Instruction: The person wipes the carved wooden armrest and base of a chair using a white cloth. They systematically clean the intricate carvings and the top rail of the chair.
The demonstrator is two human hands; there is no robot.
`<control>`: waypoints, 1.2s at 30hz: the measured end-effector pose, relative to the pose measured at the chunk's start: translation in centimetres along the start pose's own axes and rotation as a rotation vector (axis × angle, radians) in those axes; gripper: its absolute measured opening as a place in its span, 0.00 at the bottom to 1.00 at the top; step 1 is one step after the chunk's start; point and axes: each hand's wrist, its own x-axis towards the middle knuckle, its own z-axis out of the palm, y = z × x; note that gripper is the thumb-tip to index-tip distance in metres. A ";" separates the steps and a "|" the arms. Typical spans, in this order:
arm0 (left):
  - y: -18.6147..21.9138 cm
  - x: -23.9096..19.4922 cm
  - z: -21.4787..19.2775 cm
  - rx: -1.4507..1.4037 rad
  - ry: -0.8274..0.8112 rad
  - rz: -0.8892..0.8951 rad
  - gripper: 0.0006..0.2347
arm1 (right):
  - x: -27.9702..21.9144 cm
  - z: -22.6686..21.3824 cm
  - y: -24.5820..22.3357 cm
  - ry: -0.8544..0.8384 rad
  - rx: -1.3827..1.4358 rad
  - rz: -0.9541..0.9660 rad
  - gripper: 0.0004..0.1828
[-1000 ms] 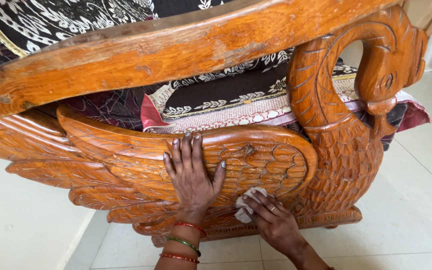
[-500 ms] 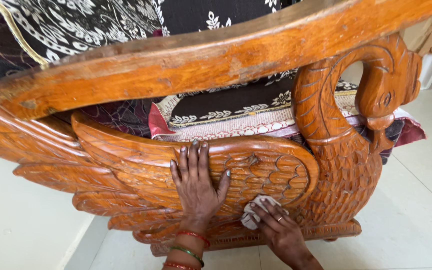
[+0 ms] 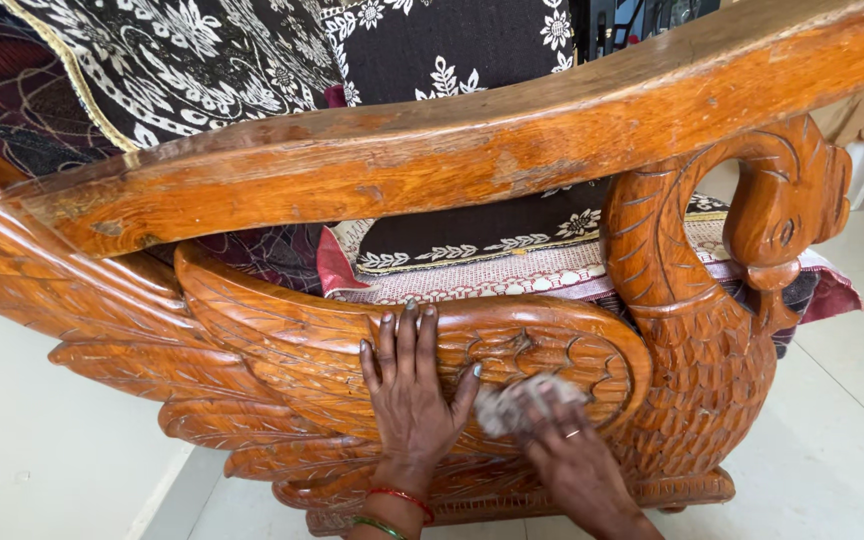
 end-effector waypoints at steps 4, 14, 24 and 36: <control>0.1 0.1 -0.2 -0.002 -0.013 0.002 0.35 | -0.8 -0.9 -1.1 0.079 0.148 -0.148 0.19; 0.0 0.0 0.6 -0.010 0.024 -0.010 0.34 | 8.3 -9.7 0.6 0.472 0.139 0.332 0.26; 0.0 0.0 0.3 -0.034 0.084 -0.002 0.30 | 14.7 -9.6 -2.9 0.460 0.209 0.130 0.19; -6.8 2.4 -3.6 0.126 -0.065 0.244 0.31 | 2.8 -7.5 6.0 0.434 0.086 0.062 0.11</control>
